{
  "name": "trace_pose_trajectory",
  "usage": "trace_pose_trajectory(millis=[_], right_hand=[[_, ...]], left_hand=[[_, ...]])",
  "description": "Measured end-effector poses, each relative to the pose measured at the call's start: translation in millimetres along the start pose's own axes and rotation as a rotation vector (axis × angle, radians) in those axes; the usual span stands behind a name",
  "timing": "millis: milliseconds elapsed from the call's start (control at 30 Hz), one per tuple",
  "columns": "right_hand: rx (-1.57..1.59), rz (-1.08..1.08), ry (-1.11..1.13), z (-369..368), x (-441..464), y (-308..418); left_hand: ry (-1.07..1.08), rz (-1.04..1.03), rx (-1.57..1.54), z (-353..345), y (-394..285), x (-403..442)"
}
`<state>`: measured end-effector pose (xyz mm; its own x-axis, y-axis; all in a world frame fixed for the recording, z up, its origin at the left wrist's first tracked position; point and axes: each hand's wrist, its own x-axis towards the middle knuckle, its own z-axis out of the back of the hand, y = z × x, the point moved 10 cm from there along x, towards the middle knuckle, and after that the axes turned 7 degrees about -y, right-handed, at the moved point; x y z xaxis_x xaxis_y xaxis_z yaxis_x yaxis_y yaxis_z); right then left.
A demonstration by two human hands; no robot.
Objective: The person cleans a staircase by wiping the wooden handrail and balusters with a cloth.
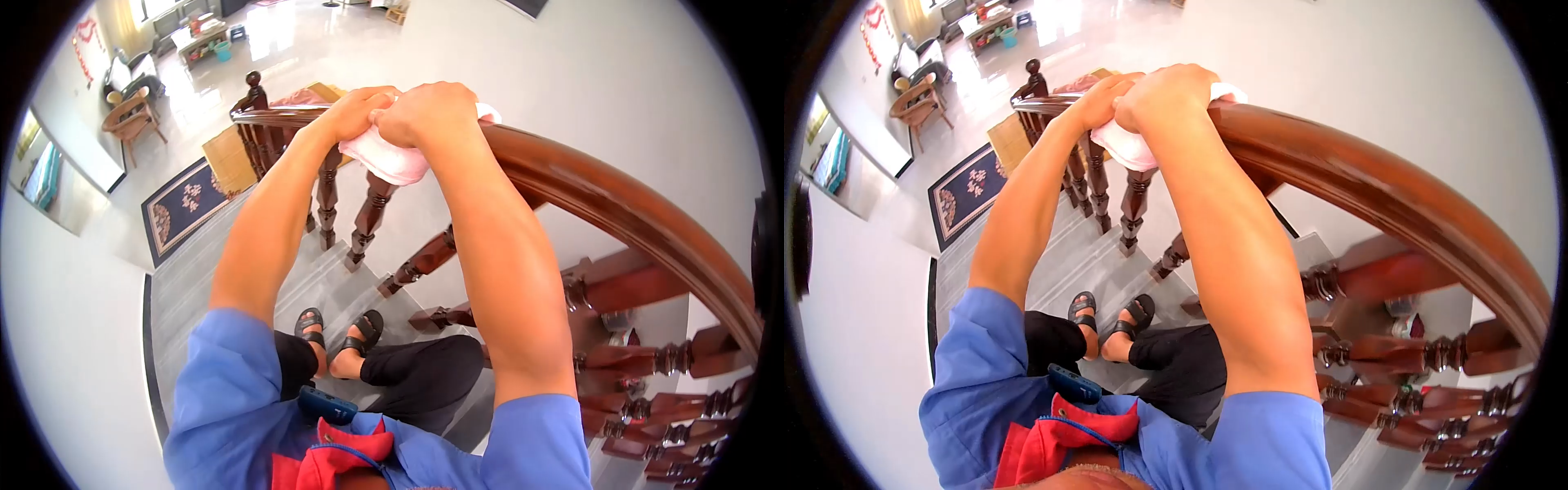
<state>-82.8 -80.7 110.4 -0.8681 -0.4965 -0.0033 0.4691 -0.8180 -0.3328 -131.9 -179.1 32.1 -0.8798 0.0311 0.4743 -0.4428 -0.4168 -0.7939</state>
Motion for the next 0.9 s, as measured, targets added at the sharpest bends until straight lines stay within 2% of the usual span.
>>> trace_pose_trajectory(millis=[200,267,333,367,400,433,467,533,567,600,667,700,767,800,900], right_hand=[[-0.047,0.070,-0.042,-18,42,42],[-0.056,0.104,-0.096,-15,43,49],[-0.071,0.064,-0.052,-15,34,43],[-0.074,0.036,-0.050,-13,25,36],[-0.151,0.027,-0.134,-2,13,29],[-0.234,0.014,-0.207,5,-2,20],[-0.246,-0.032,-0.184,4,-18,1],[-0.351,0.017,-0.432,34,-65,-26],[-0.422,-0.027,-0.425,42,-86,-45],[-0.459,-0.082,-0.401,49,-110,-68],[-0.461,-0.064,-0.561,78,-164,-92],[-0.485,-0.106,-0.548,82,-186,-111],[-0.459,-0.081,-0.736,108,-235,-132],[-0.479,-0.100,-0.741,114,-252,-147],[-0.498,-0.112,-0.878,135,-302,-176]], left_hand=[[-0.143,0.042,0.028,33,52,-8],[-0.182,0.061,0.071,37,50,-14],[-0.184,0.037,0.071,32,40,-18],[-0.290,-0.011,0.102,33,28,-23],[-0.392,-0.062,0.124,32,12,-28],[-0.396,-0.071,0.123,22,-5,-30],[-0.362,-0.090,0.087,7,-24,-33],[-0.495,-0.288,0.118,-8,-90,-48],[-0.523,-0.344,0.088,-22,-111,-50],[-0.497,-0.373,0.030,-37,-136,-53],[-0.498,-0.485,0.065,-56,-192,-63],[-0.486,-0.561,0.078,-69,-213,-65],[-0.491,-0.634,0.054,-89,-256,-69],[-0.512,-0.678,0.069,-96,-277,-76],[-0.537,-0.705,0.057,-120,-324,-79]])
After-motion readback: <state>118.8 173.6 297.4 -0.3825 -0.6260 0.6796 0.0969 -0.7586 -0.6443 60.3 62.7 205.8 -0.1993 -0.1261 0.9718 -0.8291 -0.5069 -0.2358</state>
